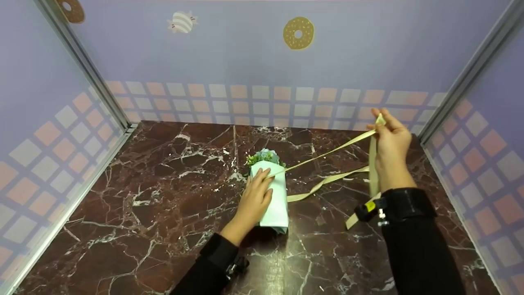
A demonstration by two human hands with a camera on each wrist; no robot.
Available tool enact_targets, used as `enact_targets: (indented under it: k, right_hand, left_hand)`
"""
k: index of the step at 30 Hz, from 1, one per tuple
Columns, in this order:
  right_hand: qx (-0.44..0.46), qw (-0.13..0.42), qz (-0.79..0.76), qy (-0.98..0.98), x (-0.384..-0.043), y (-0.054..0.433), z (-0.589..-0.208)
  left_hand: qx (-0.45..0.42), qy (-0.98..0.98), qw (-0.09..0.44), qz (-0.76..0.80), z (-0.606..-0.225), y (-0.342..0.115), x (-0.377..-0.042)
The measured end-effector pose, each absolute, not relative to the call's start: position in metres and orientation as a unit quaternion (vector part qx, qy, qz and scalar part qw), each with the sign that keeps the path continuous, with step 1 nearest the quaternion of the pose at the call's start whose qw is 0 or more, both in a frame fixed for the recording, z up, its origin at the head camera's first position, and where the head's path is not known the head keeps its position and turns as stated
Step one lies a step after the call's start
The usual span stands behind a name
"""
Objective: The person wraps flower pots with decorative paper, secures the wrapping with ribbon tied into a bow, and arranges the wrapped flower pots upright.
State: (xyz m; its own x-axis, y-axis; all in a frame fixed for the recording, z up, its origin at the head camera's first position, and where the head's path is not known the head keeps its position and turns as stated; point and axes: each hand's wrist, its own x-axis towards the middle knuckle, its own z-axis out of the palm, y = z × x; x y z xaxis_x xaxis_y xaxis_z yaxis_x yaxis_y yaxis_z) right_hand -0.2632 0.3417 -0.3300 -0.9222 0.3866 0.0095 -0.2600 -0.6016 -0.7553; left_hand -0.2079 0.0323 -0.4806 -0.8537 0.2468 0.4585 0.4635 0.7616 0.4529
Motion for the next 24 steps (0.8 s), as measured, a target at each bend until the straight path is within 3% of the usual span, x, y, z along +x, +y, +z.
enact_targets:
  k: [11,16,21,24]
  right_hand:
    - [-0.111,0.196,0.858,-0.461,-0.283,0.371,-0.315]
    - [-0.105,0.084,0.707,-0.694,-0.294,0.367,-0.336]
    - [0.038,-0.050,0.368,-0.928,-0.303,0.344,-0.368]
    - [0.092,-0.058,0.250,-0.962,-0.304,0.322,-0.382]
  left_hand:
    - [-0.185,-0.920,0.178,-0.297,-0.479,0.032,-0.206]
    - [-0.185,-0.924,0.170,-0.289,-0.480,0.031,-0.206]
    - [-0.186,-0.926,0.167,-0.283,-0.480,0.031,-0.205]
    - [-0.185,-0.926,0.168,-0.281,-0.479,0.032,-0.206]
